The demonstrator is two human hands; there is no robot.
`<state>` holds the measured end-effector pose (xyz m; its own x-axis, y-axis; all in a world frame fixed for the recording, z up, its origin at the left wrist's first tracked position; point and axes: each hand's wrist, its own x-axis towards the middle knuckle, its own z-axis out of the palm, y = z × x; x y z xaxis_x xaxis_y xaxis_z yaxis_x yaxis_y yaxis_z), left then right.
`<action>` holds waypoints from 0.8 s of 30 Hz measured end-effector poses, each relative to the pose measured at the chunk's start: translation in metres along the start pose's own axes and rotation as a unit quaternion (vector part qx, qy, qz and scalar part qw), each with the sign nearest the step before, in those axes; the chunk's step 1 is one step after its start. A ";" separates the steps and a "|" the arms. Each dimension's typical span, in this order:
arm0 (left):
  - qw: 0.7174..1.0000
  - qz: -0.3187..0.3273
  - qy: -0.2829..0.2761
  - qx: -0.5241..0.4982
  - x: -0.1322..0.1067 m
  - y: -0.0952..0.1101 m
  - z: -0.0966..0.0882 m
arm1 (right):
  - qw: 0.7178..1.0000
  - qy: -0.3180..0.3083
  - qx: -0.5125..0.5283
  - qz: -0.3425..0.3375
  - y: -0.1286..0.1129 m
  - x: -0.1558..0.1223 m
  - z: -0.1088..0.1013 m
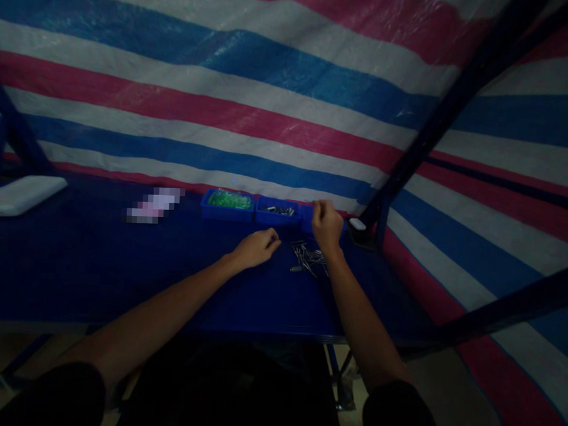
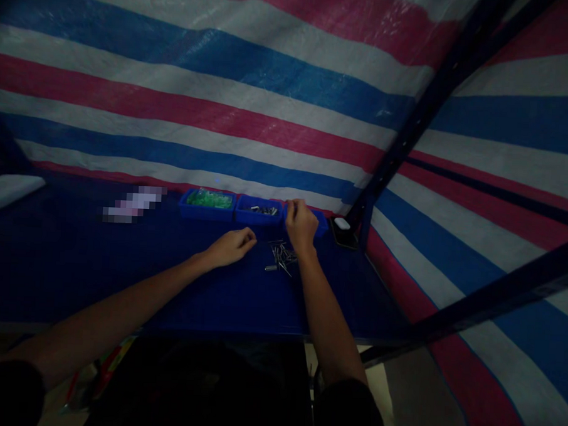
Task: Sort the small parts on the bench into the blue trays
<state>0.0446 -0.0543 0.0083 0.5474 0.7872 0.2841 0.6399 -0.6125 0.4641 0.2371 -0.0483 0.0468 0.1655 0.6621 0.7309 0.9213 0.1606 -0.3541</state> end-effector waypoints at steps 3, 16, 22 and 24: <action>0.995 0.067 -0.004 0.067 0.010 0.015 0.010 | 0.994 0.043 0.017 0.095 0.030 0.002 -0.008; 0.983 0.109 -0.128 0.078 0.016 0.034 0.031 | 0.963 -0.258 0.070 0.012 0.073 -0.049 -0.005; 0.990 0.105 -0.076 0.050 0.011 0.003 0.007 | 0.939 -0.231 0.211 0.143 0.018 -0.044 0.025; 0.992 0.099 -0.062 0.052 0.007 -0.007 0.000 | 0.925 -0.244 0.243 0.162 -0.001 -0.043 0.034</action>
<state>0.0435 -0.0445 0.0073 0.7254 0.6401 0.2531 0.5621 -0.7631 0.3189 0.2167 -0.0518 -0.0039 0.1177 0.9655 0.2325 0.5649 0.1275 -0.8153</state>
